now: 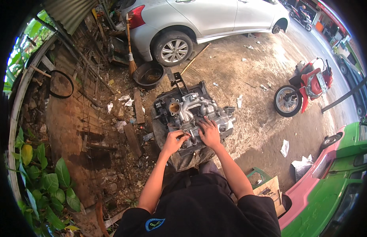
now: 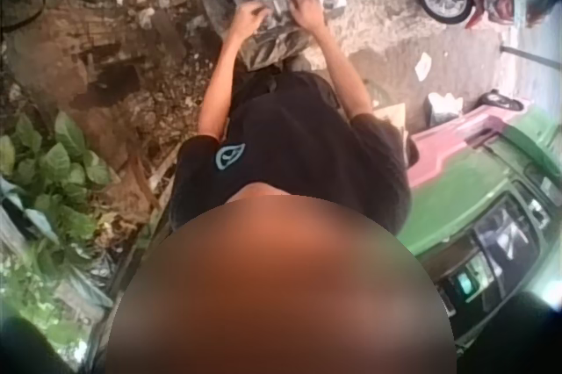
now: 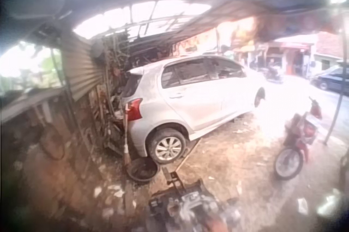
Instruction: The person uses a wrench to tighten bolts on a disassembled engine block resting on a stand. They repeatedly adjust the wrench and reposition their hands to access different bolt locations on the engine.
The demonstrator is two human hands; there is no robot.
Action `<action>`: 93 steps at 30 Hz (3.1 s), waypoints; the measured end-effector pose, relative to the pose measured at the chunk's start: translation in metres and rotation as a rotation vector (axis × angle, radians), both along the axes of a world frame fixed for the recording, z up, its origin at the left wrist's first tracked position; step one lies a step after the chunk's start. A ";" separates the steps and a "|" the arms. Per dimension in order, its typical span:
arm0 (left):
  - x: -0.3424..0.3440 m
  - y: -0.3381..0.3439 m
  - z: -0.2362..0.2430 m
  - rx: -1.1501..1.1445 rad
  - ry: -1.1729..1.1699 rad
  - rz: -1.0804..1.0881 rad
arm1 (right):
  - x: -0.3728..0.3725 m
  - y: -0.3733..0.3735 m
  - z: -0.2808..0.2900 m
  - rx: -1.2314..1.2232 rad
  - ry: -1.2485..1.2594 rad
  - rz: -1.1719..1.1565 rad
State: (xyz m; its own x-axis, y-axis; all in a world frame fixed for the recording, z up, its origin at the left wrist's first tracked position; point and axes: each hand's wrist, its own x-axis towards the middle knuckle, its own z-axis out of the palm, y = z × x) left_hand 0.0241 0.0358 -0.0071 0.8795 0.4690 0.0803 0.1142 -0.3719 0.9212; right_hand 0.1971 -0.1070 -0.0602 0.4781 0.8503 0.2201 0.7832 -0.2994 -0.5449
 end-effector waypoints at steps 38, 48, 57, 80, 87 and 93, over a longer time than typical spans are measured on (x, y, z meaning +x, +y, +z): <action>-0.078 -0.039 -0.076 -0.872 -0.448 0.487 | 0.001 0.002 -0.007 0.023 0.012 -0.014; -0.022 -0.010 -0.009 -0.168 -0.003 0.165 | 0.001 0.002 -0.004 0.031 0.015 -0.010; 0.009 -0.014 0.016 0.145 0.113 -0.100 | 0.001 0.002 -0.005 0.029 0.008 -0.017; -0.118 -0.078 -0.147 -1.263 -0.539 0.825 | 0.001 0.003 -0.004 0.044 0.010 -0.015; -0.105 -0.049 -0.077 -1.011 -0.538 0.578 | 0.002 0.002 -0.007 0.037 -0.002 -0.007; -0.058 -0.019 -0.033 -0.647 -0.247 0.396 | 0.002 0.004 -0.006 0.035 0.013 -0.010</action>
State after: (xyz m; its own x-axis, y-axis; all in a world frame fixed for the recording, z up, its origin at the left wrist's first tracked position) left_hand -0.0343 0.0167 -0.0399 0.6298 0.7632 -0.1442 -0.1098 0.2713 0.9562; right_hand 0.1992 -0.1035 -0.0658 0.4900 0.8370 0.2436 0.7728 -0.2877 -0.5657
